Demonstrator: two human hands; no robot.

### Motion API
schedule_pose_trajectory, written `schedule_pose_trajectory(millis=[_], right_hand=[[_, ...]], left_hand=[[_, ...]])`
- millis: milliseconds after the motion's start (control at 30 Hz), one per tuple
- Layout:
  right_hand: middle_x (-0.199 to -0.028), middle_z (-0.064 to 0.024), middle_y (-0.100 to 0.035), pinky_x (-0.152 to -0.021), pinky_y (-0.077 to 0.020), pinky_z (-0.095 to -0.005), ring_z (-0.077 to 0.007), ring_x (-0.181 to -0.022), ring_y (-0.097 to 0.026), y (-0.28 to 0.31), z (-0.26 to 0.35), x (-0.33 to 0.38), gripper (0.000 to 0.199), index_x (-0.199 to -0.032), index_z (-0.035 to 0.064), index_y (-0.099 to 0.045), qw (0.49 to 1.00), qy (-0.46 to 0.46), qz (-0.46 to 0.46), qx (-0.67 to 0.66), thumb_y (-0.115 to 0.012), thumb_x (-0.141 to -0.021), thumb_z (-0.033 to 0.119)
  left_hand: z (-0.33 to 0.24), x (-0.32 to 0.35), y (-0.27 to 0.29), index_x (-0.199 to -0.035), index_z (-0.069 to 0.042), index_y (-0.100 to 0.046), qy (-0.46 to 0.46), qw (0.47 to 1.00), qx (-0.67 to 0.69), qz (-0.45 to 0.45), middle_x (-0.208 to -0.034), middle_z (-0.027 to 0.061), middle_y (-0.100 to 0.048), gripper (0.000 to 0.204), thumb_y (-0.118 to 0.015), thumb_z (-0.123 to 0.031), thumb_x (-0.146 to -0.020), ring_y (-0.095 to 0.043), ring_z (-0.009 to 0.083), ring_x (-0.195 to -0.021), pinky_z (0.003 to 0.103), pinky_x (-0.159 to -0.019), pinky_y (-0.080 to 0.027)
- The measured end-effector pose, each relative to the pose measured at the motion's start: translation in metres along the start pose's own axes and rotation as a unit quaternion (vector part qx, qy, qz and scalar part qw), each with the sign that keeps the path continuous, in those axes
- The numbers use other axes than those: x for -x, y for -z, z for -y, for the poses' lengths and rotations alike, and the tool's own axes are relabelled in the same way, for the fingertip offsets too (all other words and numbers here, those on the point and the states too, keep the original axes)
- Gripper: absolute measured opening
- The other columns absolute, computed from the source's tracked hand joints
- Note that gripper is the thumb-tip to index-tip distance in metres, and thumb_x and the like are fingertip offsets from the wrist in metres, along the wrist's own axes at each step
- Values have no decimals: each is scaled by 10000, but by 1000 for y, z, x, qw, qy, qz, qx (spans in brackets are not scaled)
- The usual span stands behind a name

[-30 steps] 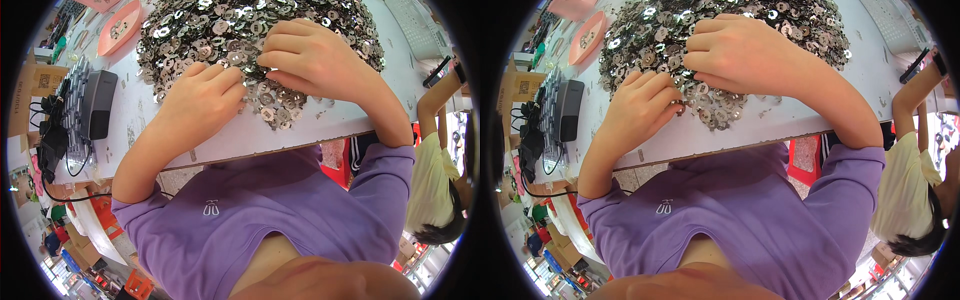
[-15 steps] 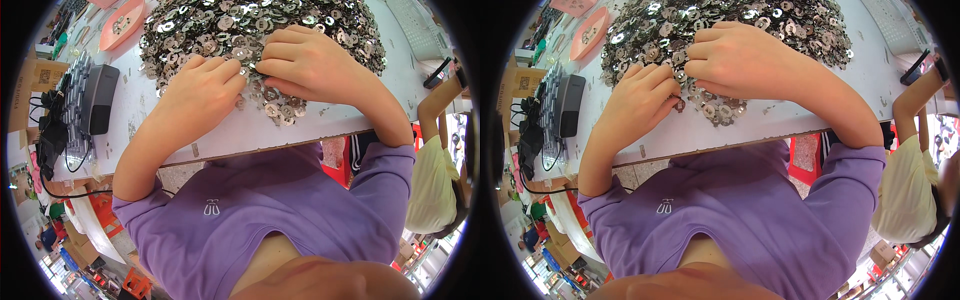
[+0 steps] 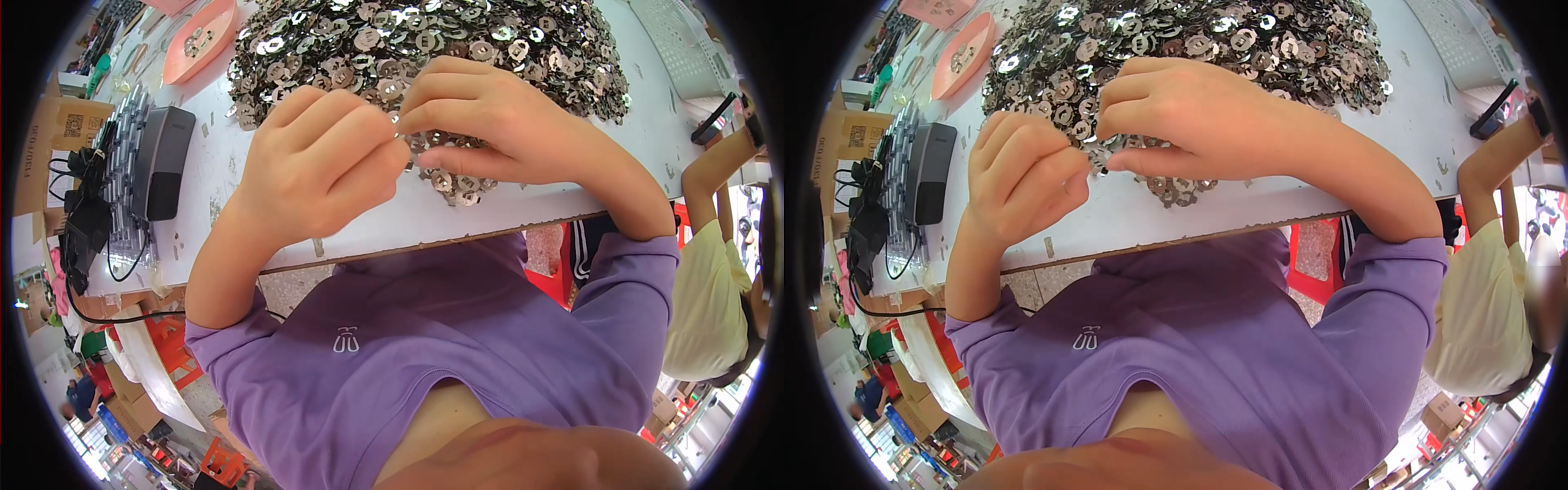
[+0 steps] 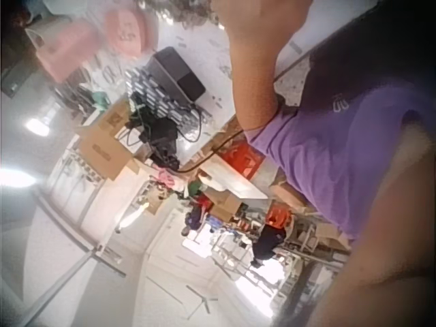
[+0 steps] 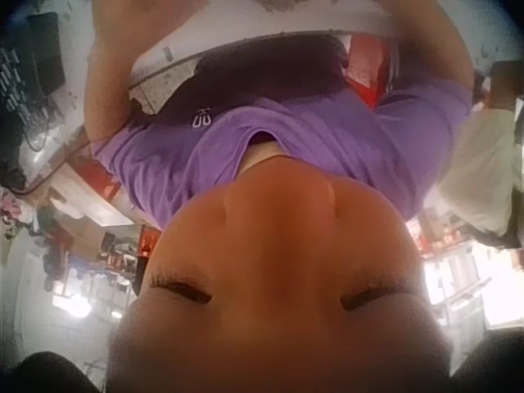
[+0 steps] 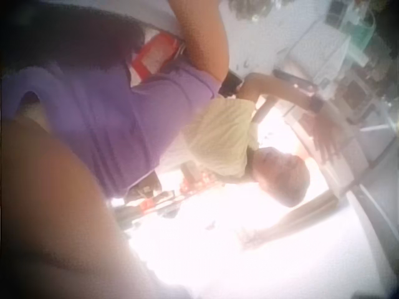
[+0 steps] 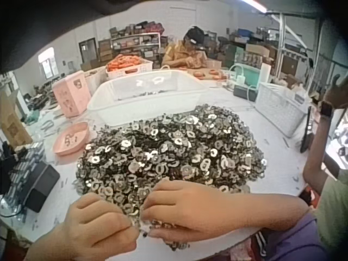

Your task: The person sits at a table and repeatedly picks up small, round, metallic sequins from a large pile. They use their fingers to manipulate the sequins, appearing to thread or attach them to a small pin or needle held in their hand. The person works continuously on this repetitive assembly task throughout the clip.

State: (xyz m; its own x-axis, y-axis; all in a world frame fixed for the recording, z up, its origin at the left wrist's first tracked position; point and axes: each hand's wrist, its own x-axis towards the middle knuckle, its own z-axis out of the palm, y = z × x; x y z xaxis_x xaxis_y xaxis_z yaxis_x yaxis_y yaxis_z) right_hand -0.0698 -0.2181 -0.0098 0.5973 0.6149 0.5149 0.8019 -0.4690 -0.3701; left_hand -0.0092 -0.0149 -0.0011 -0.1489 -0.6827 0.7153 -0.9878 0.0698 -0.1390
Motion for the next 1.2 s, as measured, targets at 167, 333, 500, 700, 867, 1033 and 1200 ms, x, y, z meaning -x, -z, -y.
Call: schedule_pose_trajectory(millis=[167,333,500,700,867,1033,1200], right_hand=[[-782,-67,-538,-653,-461,-349,-242,-755,-533,0,10,-1,148,-830,37,-564,998,3,-52,-27,-653,-740,112],[-783,-60,-540,-579,-460,-304,-214,-708,-546,-10,10,-3,175,-770,38,-557,976,106,-162,100,-651,-631,87],[-764,-89,-559,-513,-458,-300,-229,-661,-560,-6,3,-2,213,-751,-9,-585,947,178,-188,191,-652,-555,37],[-769,-106,-562,-526,-466,-312,-251,-671,-562,-5,6,-1,234,-785,-28,-593,956,167,-161,182,-669,-564,-13],[-781,-94,-550,-561,-462,-315,-247,-686,-551,-2,11,-2,226,-821,-1,-576,981,92,-153,77,-667,-617,-35],[-775,-64,-539,-555,-453,-305,-227,-652,-533,2,8,-4,238,-840,41,-585,978,77,-193,34,-679,-625,-3],[-779,-53,-548,-533,-454,-291,-211,-652,-540,-5,6,-6,264,-869,50,-605,969,116,-204,75,-656,-617,-6]], left_hand=[[-3,1,5,-683,-73,-580,-36,998,-41,-40,-712,3,-513,213,-602,-144,-483,-525,149,-611,256,-516,-376],[-3,1,4,-706,-70,-600,-58,995,-54,-64,-718,-1,-528,253,-591,-173,-475,-519,144,-604,247,-508,-372],[2,0,6,-725,-72,-619,-49,997,-35,-53,-718,2,-533,244,-613,-158,-497,-516,144,-598,253,-507,-372],[2,0,4,-753,-65,-611,-29,999,-22,-39,-709,12,-546,242,-652,-116,-521,-522,150,-592,259,-498,-378],[-9,1,1,-825,-40,-579,213,957,197,17,-744,63,-600,144,-645,-40,-698,-577,146,-618,246,-535,-435],[-10,-3,6,-849,-41,-548,482,669,565,21,-758,60,-637,96,-568,-134,-867,-602,103,-634,213,-557,-436],[-1,-2,8,-853,-58,-553,493,603,621,84,-695,37,-632,180,-514,-228,-900,-599,78,-623,195,-530,-398]])
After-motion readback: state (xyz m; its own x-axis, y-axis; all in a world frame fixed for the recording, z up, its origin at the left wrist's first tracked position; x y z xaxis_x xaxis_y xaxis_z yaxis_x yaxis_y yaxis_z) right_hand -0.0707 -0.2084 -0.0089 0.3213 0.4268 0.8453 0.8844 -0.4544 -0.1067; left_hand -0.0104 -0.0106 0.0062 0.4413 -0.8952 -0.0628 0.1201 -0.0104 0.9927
